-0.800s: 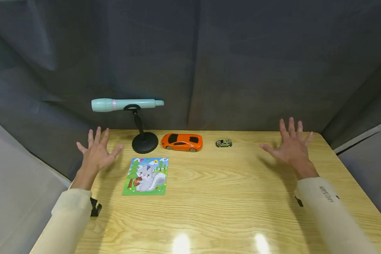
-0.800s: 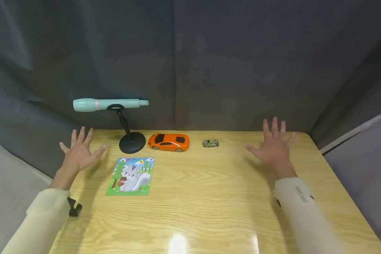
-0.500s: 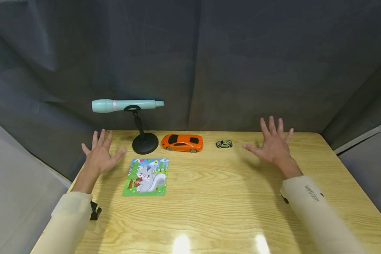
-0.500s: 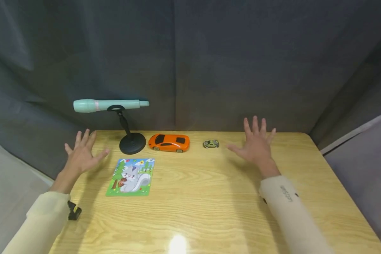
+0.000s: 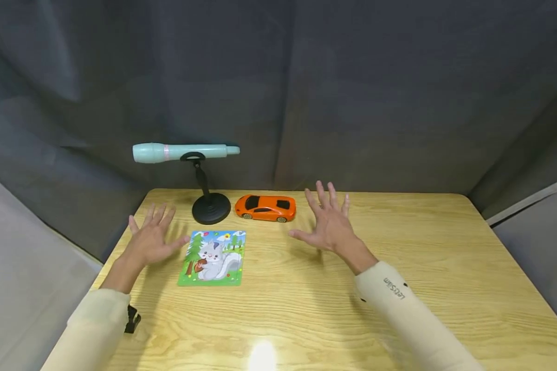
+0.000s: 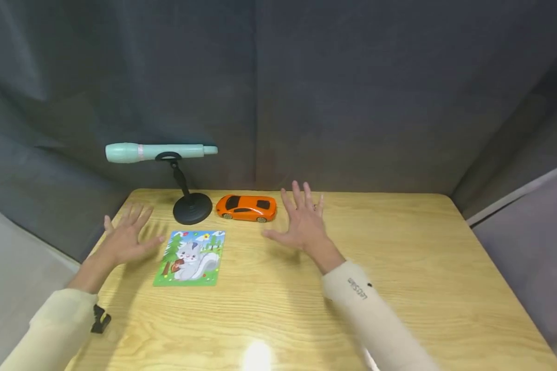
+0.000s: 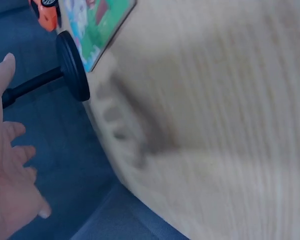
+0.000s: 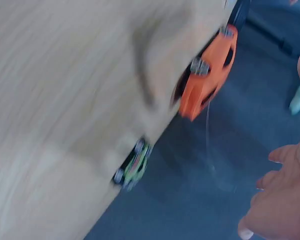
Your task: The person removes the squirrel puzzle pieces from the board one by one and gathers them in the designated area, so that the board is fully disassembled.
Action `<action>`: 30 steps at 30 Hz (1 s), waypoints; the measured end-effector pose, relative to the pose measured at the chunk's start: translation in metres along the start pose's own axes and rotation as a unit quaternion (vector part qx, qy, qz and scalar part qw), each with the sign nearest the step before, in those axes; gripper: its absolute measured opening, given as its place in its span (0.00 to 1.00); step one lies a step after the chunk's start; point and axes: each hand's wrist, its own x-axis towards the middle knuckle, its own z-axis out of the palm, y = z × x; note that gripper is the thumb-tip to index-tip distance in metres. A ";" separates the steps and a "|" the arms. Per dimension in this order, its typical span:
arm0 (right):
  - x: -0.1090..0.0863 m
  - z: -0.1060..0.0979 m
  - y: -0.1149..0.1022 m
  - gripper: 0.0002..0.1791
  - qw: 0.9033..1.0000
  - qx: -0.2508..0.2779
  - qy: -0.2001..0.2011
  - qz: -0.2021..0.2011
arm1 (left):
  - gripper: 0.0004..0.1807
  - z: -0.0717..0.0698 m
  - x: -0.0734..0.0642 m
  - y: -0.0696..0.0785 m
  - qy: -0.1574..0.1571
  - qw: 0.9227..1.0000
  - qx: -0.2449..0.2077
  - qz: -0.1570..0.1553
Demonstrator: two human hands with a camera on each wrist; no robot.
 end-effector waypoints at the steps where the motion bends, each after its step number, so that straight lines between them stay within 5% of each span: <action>1: 0.000 0.003 -0.008 0.60 1.000 0.003 -0.004 -0.009 | 0.51 0.002 -0.001 0.000 -0.009 1.000 -0.003 0.002; 9: 0.008 0.030 -0.060 0.58 0.996 0.016 -0.054 -0.069 | 0.52 0.019 -0.009 0.004 -0.042 0.999 -0.007 0.021; 20: 0.010 0.062 -0.113 0.54 0.976 0.024 -0.191 -0.107 | 0.55 0.037 -0.011 0.017 -0.079 0.997 0.004 0.026; 30: 0.013 0.075 -0.143 0.50 0.967 -0.013 -0.222 -0.126 | 0.52 0.047 -0.012 0.018 -0.083 0.995 0.006 0.049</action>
